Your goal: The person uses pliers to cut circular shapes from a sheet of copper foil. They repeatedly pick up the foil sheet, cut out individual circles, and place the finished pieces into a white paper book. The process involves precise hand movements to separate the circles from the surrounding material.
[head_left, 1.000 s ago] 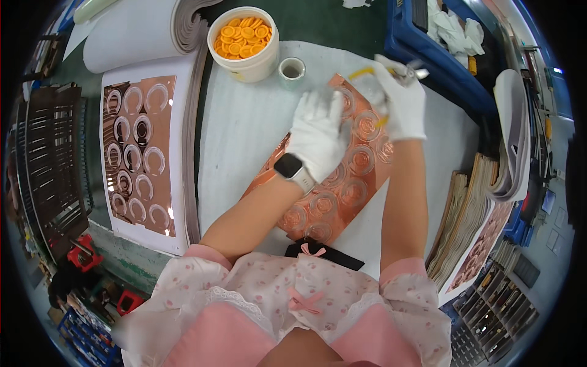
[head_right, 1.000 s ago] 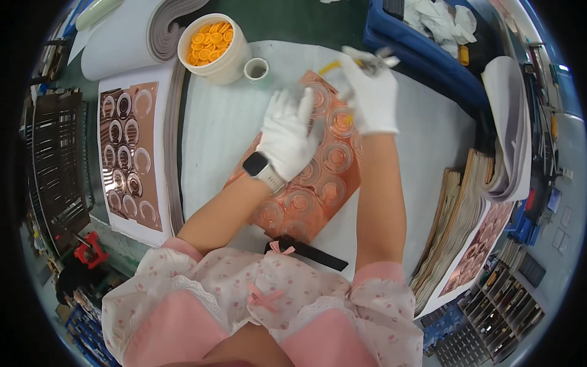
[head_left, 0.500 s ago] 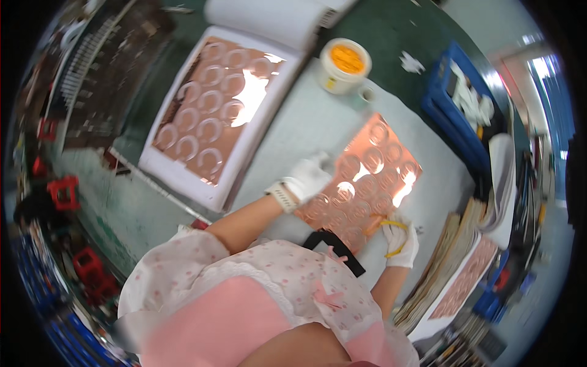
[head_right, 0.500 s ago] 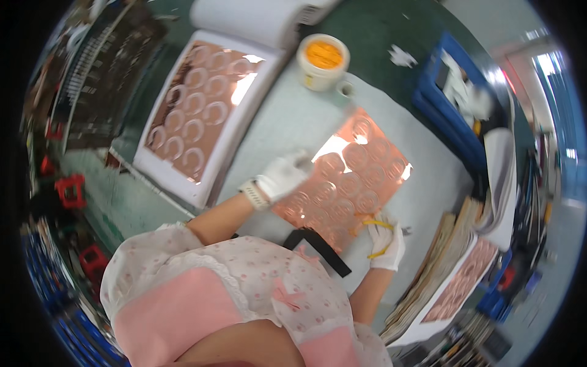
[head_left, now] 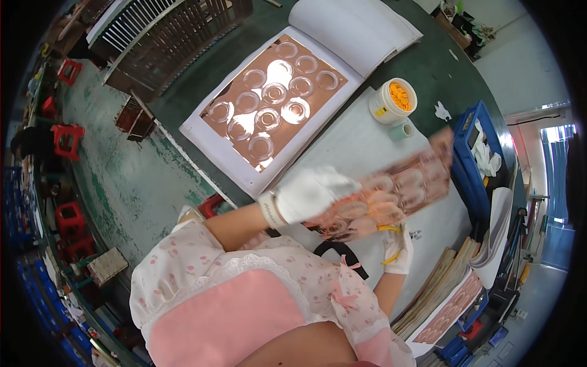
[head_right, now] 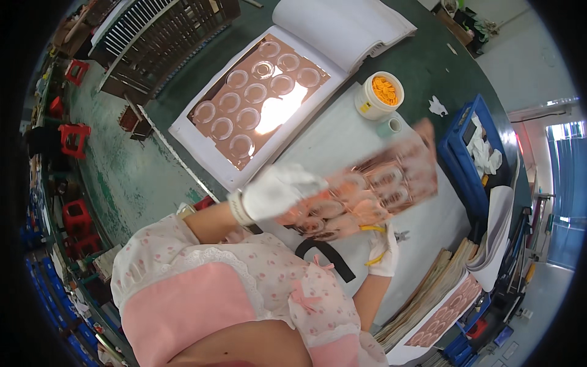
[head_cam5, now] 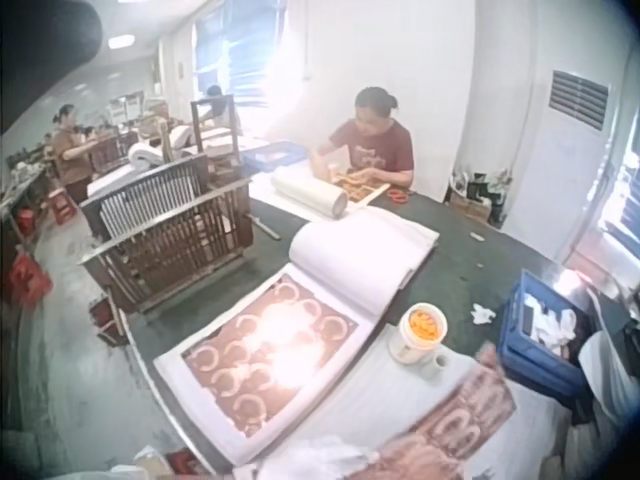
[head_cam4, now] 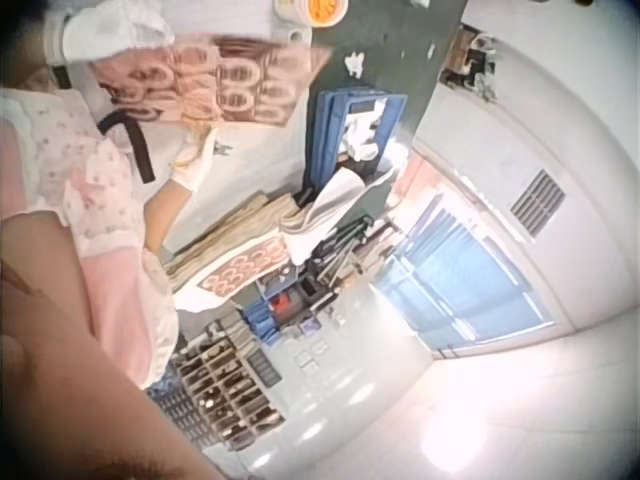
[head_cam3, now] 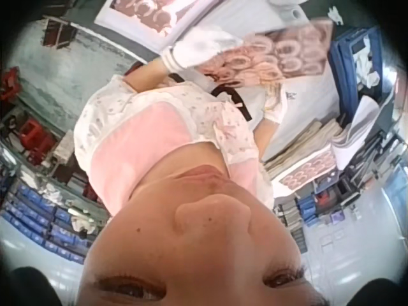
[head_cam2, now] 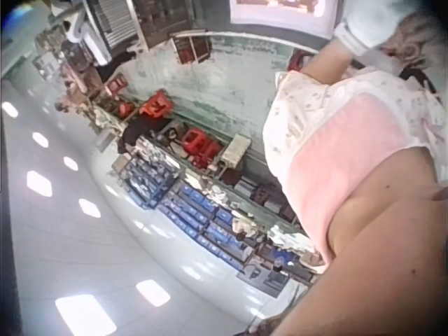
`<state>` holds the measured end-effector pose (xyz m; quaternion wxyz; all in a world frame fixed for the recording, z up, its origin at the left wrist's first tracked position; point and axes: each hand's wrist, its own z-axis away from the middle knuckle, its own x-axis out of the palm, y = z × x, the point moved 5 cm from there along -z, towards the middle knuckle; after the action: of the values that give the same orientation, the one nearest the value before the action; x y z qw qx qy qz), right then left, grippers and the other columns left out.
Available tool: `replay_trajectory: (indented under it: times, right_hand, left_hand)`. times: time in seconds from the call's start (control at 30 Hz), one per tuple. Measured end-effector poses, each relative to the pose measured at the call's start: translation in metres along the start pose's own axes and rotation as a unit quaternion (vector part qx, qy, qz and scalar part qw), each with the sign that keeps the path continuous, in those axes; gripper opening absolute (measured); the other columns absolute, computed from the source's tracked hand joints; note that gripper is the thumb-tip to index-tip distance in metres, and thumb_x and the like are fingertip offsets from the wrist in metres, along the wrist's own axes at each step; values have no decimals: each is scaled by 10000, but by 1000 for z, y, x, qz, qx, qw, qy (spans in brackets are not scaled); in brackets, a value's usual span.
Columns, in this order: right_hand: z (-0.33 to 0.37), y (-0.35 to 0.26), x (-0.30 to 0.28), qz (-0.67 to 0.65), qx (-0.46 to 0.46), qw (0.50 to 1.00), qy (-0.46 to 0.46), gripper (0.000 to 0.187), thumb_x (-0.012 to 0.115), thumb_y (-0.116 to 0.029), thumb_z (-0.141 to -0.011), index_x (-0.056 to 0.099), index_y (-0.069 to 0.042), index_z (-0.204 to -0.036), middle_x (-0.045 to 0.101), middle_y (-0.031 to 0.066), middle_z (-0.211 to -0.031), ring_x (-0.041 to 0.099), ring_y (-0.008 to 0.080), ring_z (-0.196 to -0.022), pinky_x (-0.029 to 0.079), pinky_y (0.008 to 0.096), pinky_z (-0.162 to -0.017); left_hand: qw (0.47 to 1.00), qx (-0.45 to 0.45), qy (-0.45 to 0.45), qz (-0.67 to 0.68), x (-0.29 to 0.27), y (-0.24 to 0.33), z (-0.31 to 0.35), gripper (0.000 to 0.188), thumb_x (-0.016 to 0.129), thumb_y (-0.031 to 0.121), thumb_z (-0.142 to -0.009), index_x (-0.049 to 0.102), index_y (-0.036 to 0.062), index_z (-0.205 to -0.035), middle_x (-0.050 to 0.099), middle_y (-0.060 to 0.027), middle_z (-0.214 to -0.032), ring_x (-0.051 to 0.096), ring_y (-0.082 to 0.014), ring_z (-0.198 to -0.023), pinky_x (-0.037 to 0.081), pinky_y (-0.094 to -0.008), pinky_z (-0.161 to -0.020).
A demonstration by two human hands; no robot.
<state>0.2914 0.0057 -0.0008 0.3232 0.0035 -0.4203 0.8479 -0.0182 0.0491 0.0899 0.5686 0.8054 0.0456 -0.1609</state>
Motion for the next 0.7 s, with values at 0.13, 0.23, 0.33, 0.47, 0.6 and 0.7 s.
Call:
replay_trajectory:
  times: [0.13,0.23,0.33,0.47,0.6,0.7]
  right_hand:
    - [-6,-2,82,61,-67,986,-143,185,663,-126,-848,608,-62,-1012,613,22,-938,572,103,-770,462,232,-568]
    - [-7,5,170,73,-40,968,-239,206,678,-105,-833,625,-46,-1023,627,35,-937,591,100,-759,461,242,-579]
    - [-13,27,236,80,3,943,-323,221,679,-121,-835,625,-36,-1032,635,43,-958,597,104,-808,466,246,-597]
    - [-20,62,284,111,68,928,-348,239,680,-132,-836,620,-37,-1047,639,36,-971,600,108,-809,466,236,-601]
    - [-35,79,293,98,95,936,-326,268,687,-141,-833,611,-34,-1066,641,31,-969,610,111,-793,475,231,-607]
    - [-40,79,292,117,97,940,-305,269,685,-140,-834,611,-31,-1069,642,29,-966,612,111,-793,479,233,-614]
  left_hand:
    - [945,-243,102,191,-84,-37,-3,205,670,95,-849,655,-41,-1001,659,-72,-1037,601,-88,-915,483,-229,-819]
    - [951,-257,167,39,-157,-47,-8,203,631,151,-886,683,-11,-997,660,-86,-999,601,-78,-845,473,-223,-765]
    - [935,-289,196,-63,-211,-85,-9,431,655,359,-870,665,-42,-1028,665,-30,-831,553,-43,-795,445,-180,-723]
    - [914,-349,144,-151,-243,-115,-20,501,636,425,-868,663,-50,-1027,675,-47,-846,547,-71,-781,455,-232,-731]
    - [897,-362,190,-168,-250,-132,-21,523,631,452,-859,667,-51,-999,673,-70,-828,557,-94,-751,455,-250,-721]
    - [892,-360,184,-203,-254,-146,-20,518,620,469,-857,675,-27,-995,653,-89,-766,561,-103,-671,455,-262,-657]
